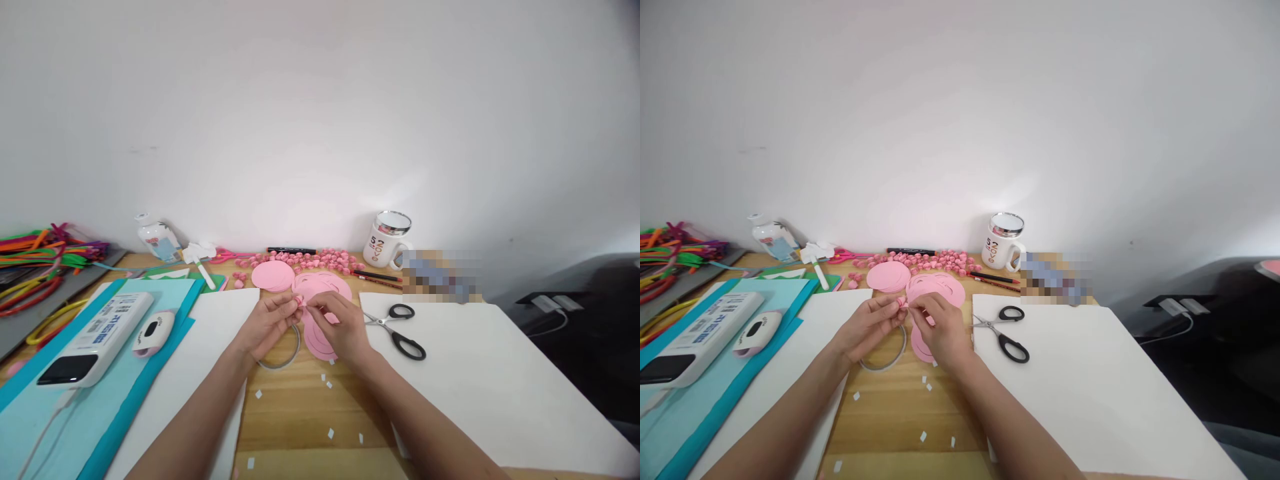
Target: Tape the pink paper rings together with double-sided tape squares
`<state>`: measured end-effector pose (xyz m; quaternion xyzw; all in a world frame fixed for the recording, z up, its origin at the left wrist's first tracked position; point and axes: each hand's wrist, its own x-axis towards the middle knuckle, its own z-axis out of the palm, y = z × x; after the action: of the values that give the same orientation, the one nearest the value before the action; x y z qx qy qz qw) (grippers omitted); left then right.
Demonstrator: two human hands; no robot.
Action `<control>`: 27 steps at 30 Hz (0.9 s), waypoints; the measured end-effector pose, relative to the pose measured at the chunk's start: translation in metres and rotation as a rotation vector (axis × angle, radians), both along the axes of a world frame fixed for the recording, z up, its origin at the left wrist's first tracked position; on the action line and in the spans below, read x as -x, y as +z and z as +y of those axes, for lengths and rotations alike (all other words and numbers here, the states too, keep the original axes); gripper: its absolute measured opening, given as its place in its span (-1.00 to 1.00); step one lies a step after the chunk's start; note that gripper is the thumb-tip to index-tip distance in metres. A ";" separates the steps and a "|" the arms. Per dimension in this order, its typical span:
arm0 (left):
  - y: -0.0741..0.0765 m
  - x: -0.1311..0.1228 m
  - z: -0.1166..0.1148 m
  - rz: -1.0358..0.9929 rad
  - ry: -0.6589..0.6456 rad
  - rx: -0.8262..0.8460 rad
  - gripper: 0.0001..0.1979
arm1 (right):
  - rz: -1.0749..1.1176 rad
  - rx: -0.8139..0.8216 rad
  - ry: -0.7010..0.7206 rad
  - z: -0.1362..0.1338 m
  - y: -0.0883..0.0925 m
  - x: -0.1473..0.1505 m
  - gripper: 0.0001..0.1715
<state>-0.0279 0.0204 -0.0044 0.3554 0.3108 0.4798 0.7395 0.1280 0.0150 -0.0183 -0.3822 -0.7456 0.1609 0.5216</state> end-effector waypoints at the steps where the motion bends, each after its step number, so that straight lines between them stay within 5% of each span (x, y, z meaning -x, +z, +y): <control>1: -0.001 0.000 0.000 0.005 -0.006 -0.006 -0.86 | -0.005 -0.003 0.000 0.000 0.000 0.000 -0.89; 27: 0.003 -0.002 -0.003 0.109 -0.050 -0.019 -0.86 | -0.029 0.012 0.025 0.001 -0.001 -0.001 -0.86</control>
<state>-0.0257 0.0179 -0.0012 0.3956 0.3372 0.4439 0.7299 0.1291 0.0158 -0.0191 -0.3785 -0.7567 0.1664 0.5064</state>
